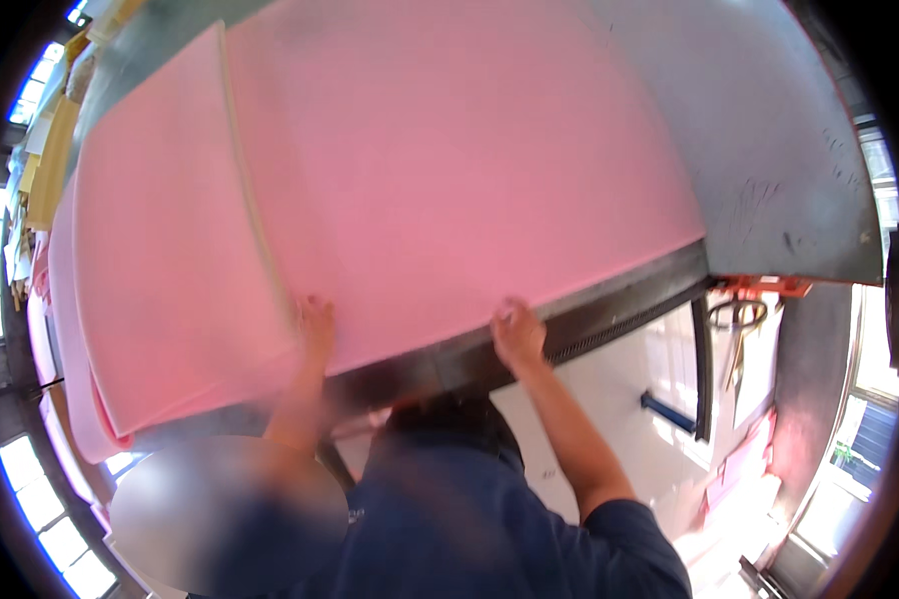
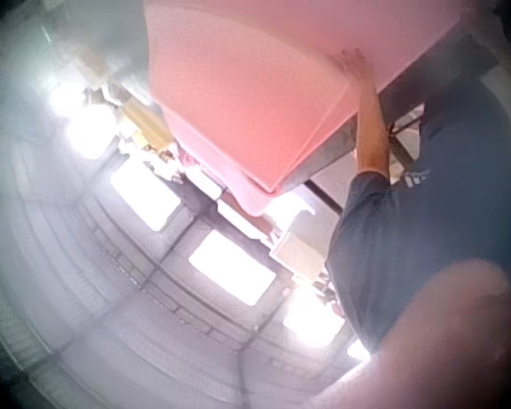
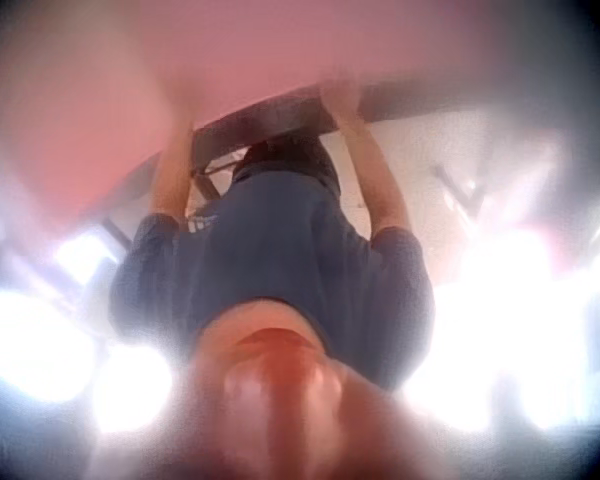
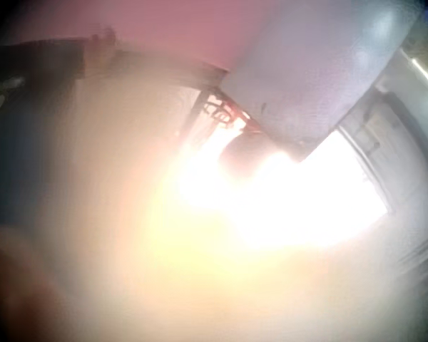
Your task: The person uses a manual hydraulic guillotine cutter to slice large pink foam sheets into smaller rectangular pieces. They repeatedly measure the foam with a tape measure, align it against the machine's guide, and press down the lever to make precise cuts. The cut pieces are stacked on the table as the process continues.
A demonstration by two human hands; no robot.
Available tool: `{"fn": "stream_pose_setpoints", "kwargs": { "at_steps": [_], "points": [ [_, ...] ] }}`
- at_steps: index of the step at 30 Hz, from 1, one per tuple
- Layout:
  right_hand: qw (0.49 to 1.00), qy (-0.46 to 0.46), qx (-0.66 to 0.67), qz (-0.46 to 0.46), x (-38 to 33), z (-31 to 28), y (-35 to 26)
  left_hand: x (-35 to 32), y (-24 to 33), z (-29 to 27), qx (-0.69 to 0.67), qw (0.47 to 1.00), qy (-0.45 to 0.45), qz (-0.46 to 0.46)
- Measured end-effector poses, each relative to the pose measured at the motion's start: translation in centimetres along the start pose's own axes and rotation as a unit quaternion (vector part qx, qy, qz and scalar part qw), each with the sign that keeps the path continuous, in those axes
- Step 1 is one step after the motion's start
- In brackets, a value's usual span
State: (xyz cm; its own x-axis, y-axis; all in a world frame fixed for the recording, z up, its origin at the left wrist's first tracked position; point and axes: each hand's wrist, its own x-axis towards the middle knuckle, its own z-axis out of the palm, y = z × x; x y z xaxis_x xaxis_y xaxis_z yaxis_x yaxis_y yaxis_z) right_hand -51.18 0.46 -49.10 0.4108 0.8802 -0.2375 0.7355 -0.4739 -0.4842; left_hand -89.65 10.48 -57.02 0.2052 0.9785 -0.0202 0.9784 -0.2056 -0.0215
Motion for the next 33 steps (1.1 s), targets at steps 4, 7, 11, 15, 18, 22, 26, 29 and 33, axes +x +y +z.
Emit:
{"fn": "stream_pose_setpoints", "kwargs": {
  "at_steps": [4, 7, 11, 15, 18, 22, 26, 29, 33],
  "points": [
    [0.984, 0.112, -0.070, -0.120, 3.3, -3.0, 1.3, -1.1, 0.7, -4.7, -0.196, 0.966, -0.015, -0.170],
    [0.971, 0.133, -0.130, -0.150, 4.6, -2.2, 3.8, -0.9, 1.9, -5.8, -0.109, 0.985, 0.016, -0.133],
    [0.961, 0.132, -0.151, -0.188, 5.3, -1.7, 5.4, -1.3, 3.4, -5.8, -0.063, 0.991, 0.120, 0.012],
    [0.959, 0.133, -0.137, -0.209, 5.5, -1.0, 5.6, -4.5, 6.9, -6.3, -0.144, 0.986, 0.017, 0.082],
    [0.958, 0.138, -0.128, -0.217, 5.6, -0.3, 5.4, -5.9, 7.2, -3.1, -0.146, 0.987, 0.046, 0.056],
    [0.961, 0.123, -0.144, -0.199, 5.7, -0.4, 3.9, -5.0, 7.5, -4.3, -0.153, 0.988, 0.008, 0.017],
    [0.957, 0.132, -0.154, -0.208, 5.8, -0.3, 3.0, -5.0, 6.4, -4.4, -0.156, 0.987, 0.025, 0.018],
    [0.955, 0.143, -0.147, -0.216, 5.9, 0.0, 2.7, -4.6, 6.1, -3.9, -0.149, 0.986, 0.070, 0.036],
    [0.955, 0.143, -0.146, -0.217, 5.6, -0.3, 2.3, -4.6, 6.0, -4.8, -0.144, 0.985, 0.088, 0.039]
  ]
}}
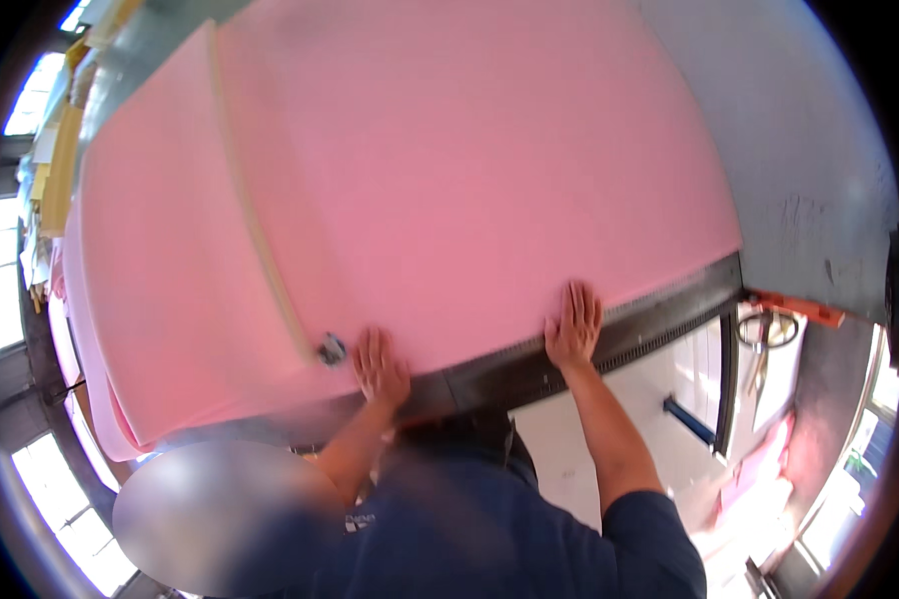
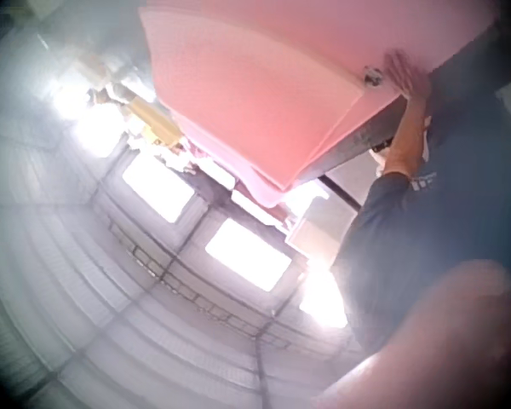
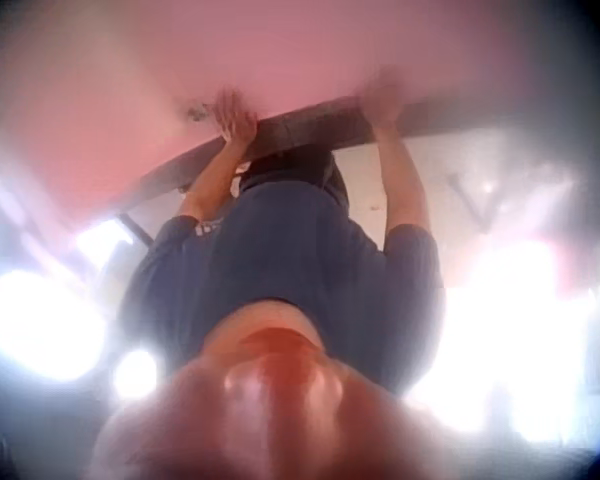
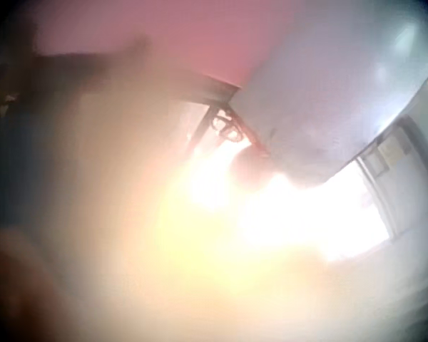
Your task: The person uses a manual hydraulic guillotine cutter to slice large pink foam sheets into smaller rectangular pieces. They repeatedly measure the foam with a tape measure, align it against the machine's guide, and press down the lever to make precise cuts. The cut pieces are stacked on the table as the process continues.
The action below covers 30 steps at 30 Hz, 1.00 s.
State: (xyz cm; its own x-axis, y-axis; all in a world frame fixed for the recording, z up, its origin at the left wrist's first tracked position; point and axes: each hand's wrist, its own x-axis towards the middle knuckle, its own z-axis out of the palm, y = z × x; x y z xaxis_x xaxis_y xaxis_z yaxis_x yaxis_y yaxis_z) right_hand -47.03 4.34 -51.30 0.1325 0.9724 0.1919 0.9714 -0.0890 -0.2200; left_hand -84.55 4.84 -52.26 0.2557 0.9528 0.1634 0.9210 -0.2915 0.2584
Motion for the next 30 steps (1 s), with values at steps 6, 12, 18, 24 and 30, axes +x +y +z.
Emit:
{"fn": "stream_pose_setpoints", "kwargs": {
  "at_steps": [6, 12, 18, 24, 30],
  "points": [
    [1.000, 0.011, -0.013, 0.010, 0.5, -0.1, -0.1, 0.3, 0.0, 0.2, 0.021, 1.000, 0.017, 0.011],
    [1.000, 0.019, -0.009, 0.008, 0.6, -0.2, -0.9, 0.3, -0.8, 0.3, 0.036, 0.997, 0.058, 0.029],
    [0.995, -0.038, -0.082, 0.048, 2.4, 0.8, -0.9, 2.1, -2.5, 1.6, -0.023, 0.975, 0.189, 0.116],
    [0.999, 0.029, -0.033, 0.011, 5.3, 0.9, -2.9, 4.6, -4.0, 1.4, 0.060, 0.988, 0.129, 0.053],
    [0.998, 0.068, -0.014, -0.005, 5.2, 1.3, -2.3, 4.8, -3.9, 2.6, 0.064, 0.988, 0.134, 0.035]
  ]
}}
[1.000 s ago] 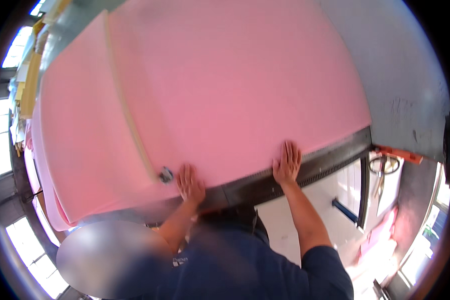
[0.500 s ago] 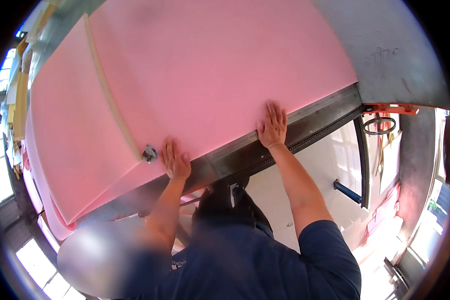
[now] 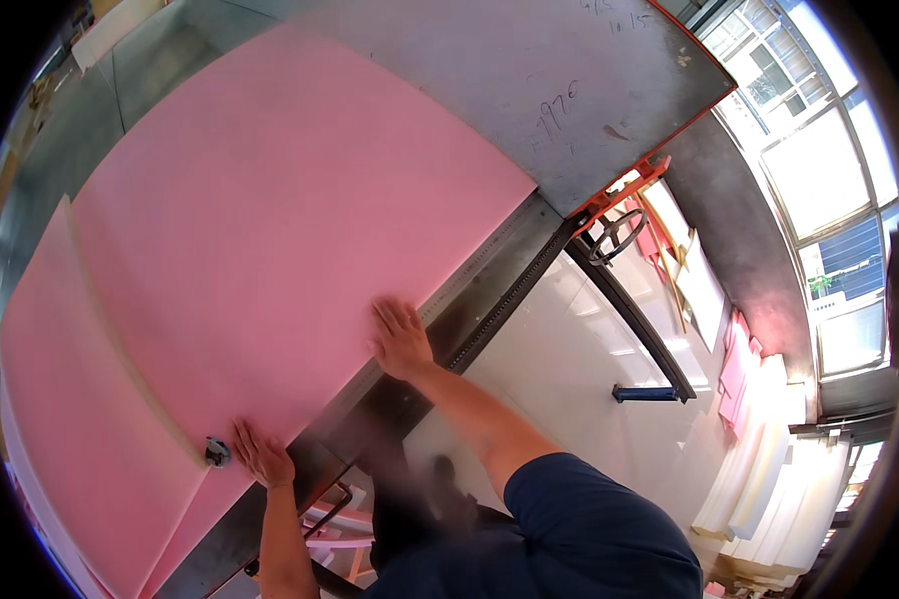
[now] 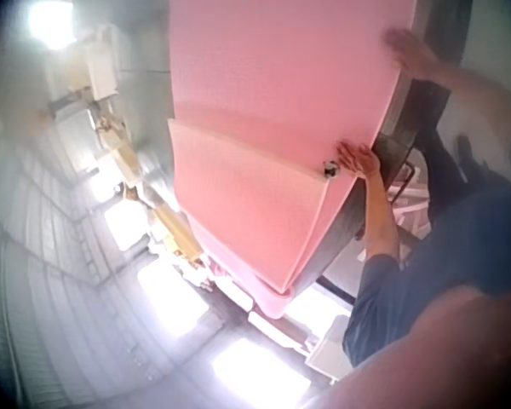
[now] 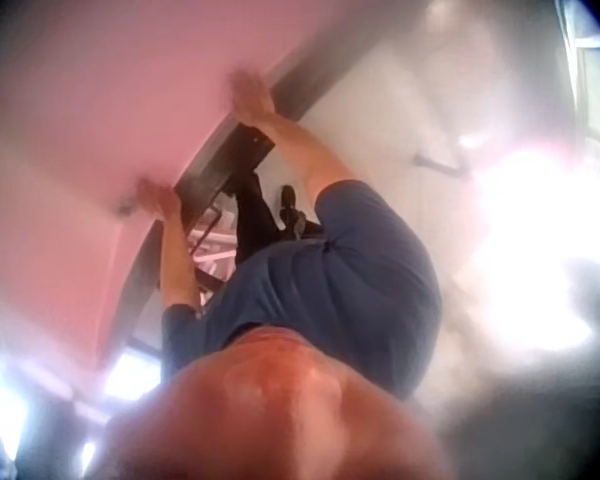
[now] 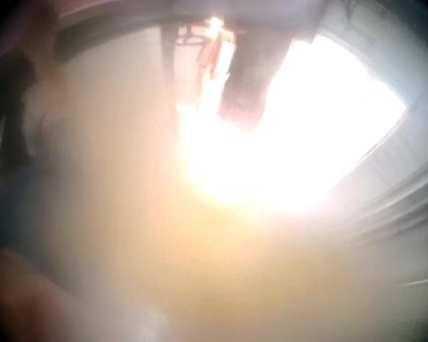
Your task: The person uses a manual hydraulic guillotine cutter to slice large pink foam sheets into smaller rectangular pieces. They repeatedly measure the foam with a tape measure, align it against the machine's guide, and press down the lever to make precise cuts. The cut pieces are stacked on the table as the process continues.
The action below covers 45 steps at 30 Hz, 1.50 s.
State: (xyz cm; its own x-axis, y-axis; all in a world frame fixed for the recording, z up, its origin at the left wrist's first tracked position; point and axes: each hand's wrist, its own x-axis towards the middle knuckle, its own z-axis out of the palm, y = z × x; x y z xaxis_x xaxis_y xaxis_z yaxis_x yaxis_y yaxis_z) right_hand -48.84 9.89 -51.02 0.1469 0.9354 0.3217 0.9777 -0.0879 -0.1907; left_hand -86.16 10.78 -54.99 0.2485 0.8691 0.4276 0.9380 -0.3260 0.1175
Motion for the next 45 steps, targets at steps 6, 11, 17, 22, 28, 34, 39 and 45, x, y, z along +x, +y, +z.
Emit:
{"fn": "stream_pose_setpoints", "kwargs": {
  "at_steps": [6, 11, 17, 22, 28, 34, 39, 45],
  "points": [
    [0.999, -0.016, -0.030, -0.009, 0.7, 0.8, -0.6, -1.3, -1.2, 1.0, 0.020, 0.999, 0.042, 0.011],
    [0.998, 0.022, -0.055, -0.035, 0.8, 2.2, -2.7, -2.2, -3.2, 1.0, 0.026, 0.992, 0.123, -0.002],
    [0.993, 0.088, -0.056, -0.059, -0.9, 1.8, -3.6, -2.7, -3.8, -0.3, -0.091, 0.991, 0.082, -0.056],
    [0.991, 0.093, -0.056, -0.074, -0.4, 2.4, -4.3, -2.8, -4.5, -0.3, -0.075, 0.990, 0.090, -0.073],
    [0.992, 0.088, -0.059, -0.063, 0.7, 2.5, -4.7, -2.3, -5.0, 0.4, -0.081, 0.989, 0.106, -0.062],
    [0.993, 0.081, -0.058, -0.058, 1.6, 2.4, -5.4, -0.8, -5.9, 0.0, -0.091, 0.990, 0.090, -0.062],
    [0.994, 0.067, -0.062, -0.053, 3.2, 2.2, -6.4, 0.4, -7.0, 0.4, -0.095, 0.990, 0.074, -0.070],
    [0.994, 0.071, -0.057, -0.058, 5.0, 2.4, -6.8, 2.5, -7.5, -0.5, -0.098, 0.990, 0.088, -0.050]
  ]
}}
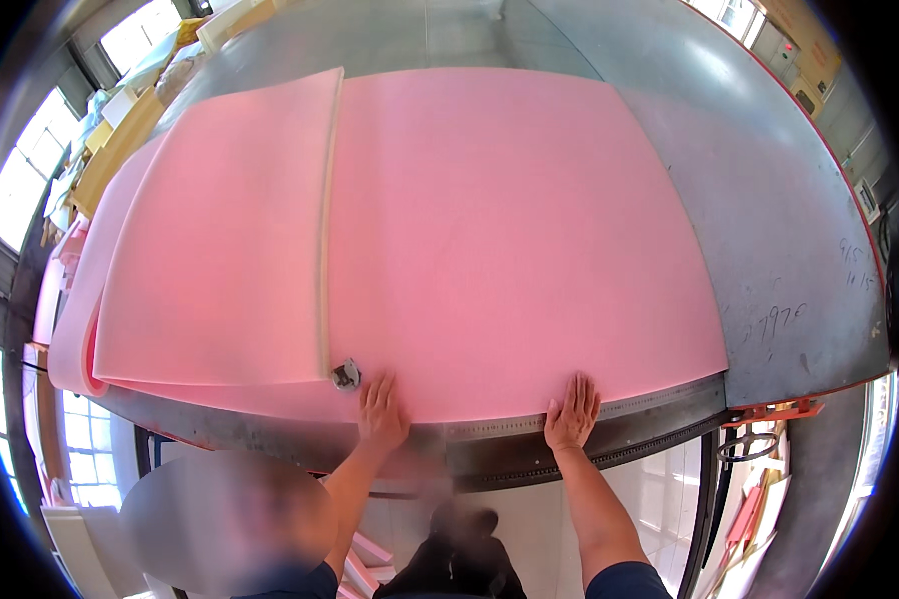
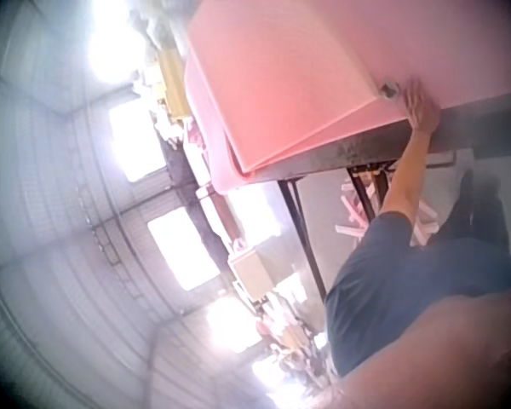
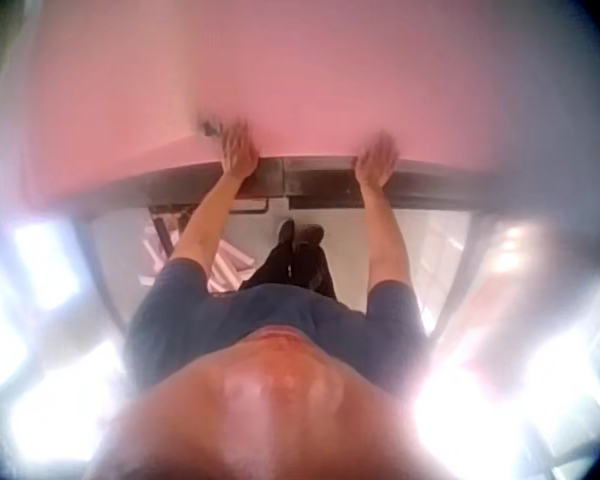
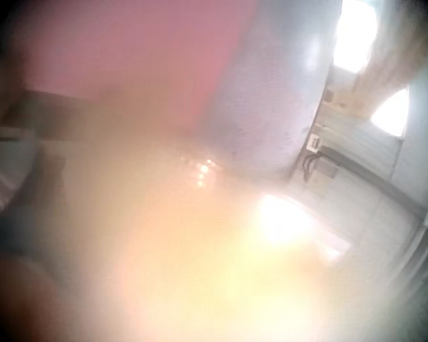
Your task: The person uses a manual hydraulic guillotine cutter to slice large pink foam sheets into smaller rectangular pieces. They repeatedly measure the foam with a tape measure, align it against the machine's guide, and press down the lever to make precise cuts. The cut pieces are stacked on the table as the process continues.
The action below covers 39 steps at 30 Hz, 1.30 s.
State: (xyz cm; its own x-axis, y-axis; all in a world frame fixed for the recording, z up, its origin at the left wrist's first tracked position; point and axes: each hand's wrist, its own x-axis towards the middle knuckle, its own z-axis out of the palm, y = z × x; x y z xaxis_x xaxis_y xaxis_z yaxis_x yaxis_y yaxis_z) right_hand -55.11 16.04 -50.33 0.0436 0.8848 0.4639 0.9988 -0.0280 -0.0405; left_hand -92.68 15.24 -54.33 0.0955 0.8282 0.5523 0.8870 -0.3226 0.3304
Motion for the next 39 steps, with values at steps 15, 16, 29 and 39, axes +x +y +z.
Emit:
{"fn": "stream_pose_setpoints", "kwargs": {
  "at_steps": [15, 16, 29, 39],
  "points": [
    [0.999, -0.027, 0.043, 0.018, 4.5, 2.5, 7.3, 5.4, 5.8, 5.6, 0.056, 0.998, -0.027, 0.002],
    [0.998, -0.032, 0.050, 0.018, 4.7, 3.0, 7.6, 5.6, 5.9, 5.9, 0.069, 0.997, -0.040, -0.006],
    [0.995, -0.064, 0.073, 0.029, 7.8, 5.2, 12.1, 9.5, 7.8, 10.6, 0.049, 0.996, -0.067, -0.016],
    [0.993, -0.065, 0.085, 0.041, 10.8, 8.4, 17.7, 13.8, 11.7, 15.2, 0.058, 0.997, -0.050, 0.023]
  ]
}}
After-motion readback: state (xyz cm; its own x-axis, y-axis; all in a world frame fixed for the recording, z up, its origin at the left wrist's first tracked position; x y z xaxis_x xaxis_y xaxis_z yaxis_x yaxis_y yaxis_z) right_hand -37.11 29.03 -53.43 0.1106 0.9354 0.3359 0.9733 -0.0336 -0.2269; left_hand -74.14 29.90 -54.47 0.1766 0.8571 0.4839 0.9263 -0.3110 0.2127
